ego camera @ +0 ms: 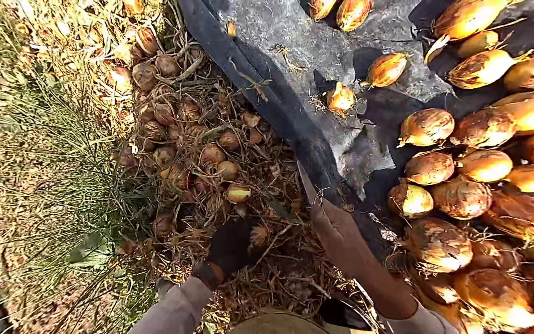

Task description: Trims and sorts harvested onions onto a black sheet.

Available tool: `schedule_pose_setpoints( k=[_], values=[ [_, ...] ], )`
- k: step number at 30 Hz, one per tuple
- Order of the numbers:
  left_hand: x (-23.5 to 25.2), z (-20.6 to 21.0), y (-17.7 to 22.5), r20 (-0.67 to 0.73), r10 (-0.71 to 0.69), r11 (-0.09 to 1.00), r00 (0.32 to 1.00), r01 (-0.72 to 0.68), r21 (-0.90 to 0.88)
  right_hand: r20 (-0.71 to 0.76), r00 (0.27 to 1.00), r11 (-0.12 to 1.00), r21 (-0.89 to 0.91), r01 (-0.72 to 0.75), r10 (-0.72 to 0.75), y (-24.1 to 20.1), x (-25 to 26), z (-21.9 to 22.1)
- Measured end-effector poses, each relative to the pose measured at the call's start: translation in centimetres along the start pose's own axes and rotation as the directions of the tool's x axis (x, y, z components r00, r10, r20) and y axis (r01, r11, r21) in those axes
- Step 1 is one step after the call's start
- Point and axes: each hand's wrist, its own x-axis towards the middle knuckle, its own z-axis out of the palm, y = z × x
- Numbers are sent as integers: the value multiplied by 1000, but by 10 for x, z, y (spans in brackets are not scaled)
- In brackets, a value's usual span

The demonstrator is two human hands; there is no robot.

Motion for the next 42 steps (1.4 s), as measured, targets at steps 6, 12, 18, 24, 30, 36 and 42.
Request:
schedule_pose_setpoints(
  k=[6,12,18,24,30,36,42],
  values=[
    [-37,-38,9,-305,176,677,936,-340,-653,190,971,986,-108,-124,142,0,-15,20],
    [-55,-86,22,-157,234,374,959,-238,-896,211,962,982,109,155,-175,-9,-8,20],
    [-51,-73,24,-62,37,592,997,-72,-803,206,977,987,162,20,-54,-4,-13,22],
    [-42,-62,9,-556,124,950,822,-260,-173,229,973,997,78,-11,-7,4,-20,33],
    [-46,-58,-1,-597,191,758,779,-503,-414,206,962,979,61,-195,179,26,-18,32],
    [-47,-30,34,-459,295,798,838,-481,-364,146,988,974,224,23,-57,12,-23,56],
    [0,-89,2,-413,-177,980,894,122,-157,-99,984,976,145,161,-147,-13,9,7]
  ],
)
